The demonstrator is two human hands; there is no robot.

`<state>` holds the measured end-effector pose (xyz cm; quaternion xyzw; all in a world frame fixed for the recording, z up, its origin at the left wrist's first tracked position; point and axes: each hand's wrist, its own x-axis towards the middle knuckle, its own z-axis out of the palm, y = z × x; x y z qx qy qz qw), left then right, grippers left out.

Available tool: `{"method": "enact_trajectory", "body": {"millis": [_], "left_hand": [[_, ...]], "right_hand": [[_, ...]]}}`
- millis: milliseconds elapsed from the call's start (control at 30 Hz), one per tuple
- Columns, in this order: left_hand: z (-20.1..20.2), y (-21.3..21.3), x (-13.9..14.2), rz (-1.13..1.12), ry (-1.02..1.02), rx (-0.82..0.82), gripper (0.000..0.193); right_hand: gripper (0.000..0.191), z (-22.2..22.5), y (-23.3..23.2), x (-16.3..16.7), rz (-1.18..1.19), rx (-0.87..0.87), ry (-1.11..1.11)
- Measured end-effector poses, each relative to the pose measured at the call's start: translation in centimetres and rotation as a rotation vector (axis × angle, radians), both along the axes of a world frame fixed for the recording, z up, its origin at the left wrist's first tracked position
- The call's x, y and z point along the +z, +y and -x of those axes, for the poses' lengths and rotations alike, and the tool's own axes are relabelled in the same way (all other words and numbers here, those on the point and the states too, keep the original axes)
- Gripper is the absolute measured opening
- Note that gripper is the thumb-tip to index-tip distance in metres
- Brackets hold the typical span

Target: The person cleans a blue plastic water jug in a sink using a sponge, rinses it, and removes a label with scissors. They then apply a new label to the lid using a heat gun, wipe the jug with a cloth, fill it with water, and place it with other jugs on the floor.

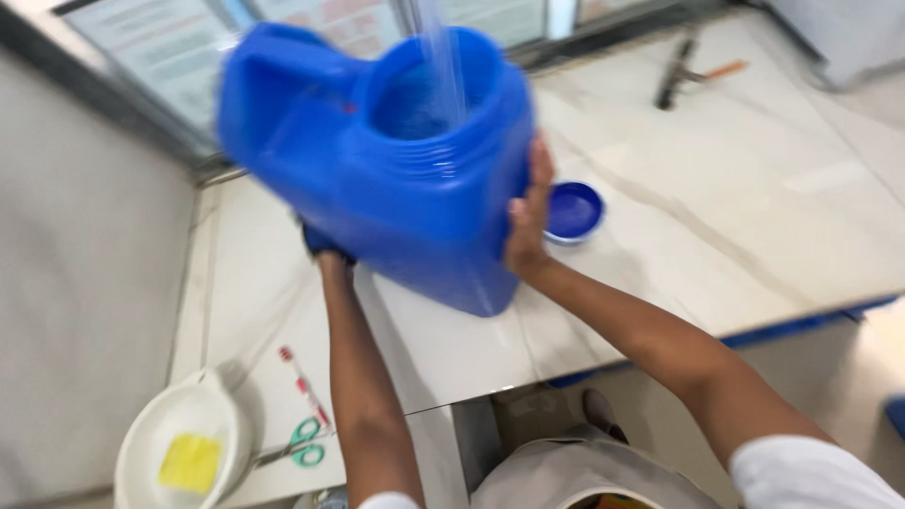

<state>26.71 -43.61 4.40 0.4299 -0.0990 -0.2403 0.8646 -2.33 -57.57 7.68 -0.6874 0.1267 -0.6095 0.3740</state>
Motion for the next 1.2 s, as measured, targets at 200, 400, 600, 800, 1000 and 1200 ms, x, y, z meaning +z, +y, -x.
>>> {"method": "enact_trajectory", "body": {"millis": [200, 400, 600, 800, 1000, 1200], "left_hand": [[10.5, 1.1, -9.5, -0.121, 0.02, 0.163, 0.058], [25.4, 3.3, -13.4, -0.121, 0.156, -0.125, 0.06], [33.3, -3.0, -11.8, -0.194, 0.089, -0.448, 0.056], [40.1, -14.6, -7.4, -0.207, 0.059, -0.716, 0.054], [46.5, -20.5, -4.7, -0.15, -0.123, -0.806, 0.063], [46.2, -21.7, -2.5, -0.11, -0.03, -1.025, 0.051]], "right_hand": [[0.076, -1.8, 1.0, 0.8, 0.052, -0.028, 0.072], [0.101, 3.3, 5.0, -2.0, 0.132, 0.221, 0.517], [0.071, 14.1, 3.4, -6.2, -0.234, 0.501, 0.881], [0.025, 22.1, -4.9, -8.4, -0.367, -0.037, 0.621], [0.028, 31.2, -15.1, -10.1, 0.186, -0.568, 0.765], [0.022, 39.1, -20.2, -7.0, -1.029, -0.03, -0.164]]}}
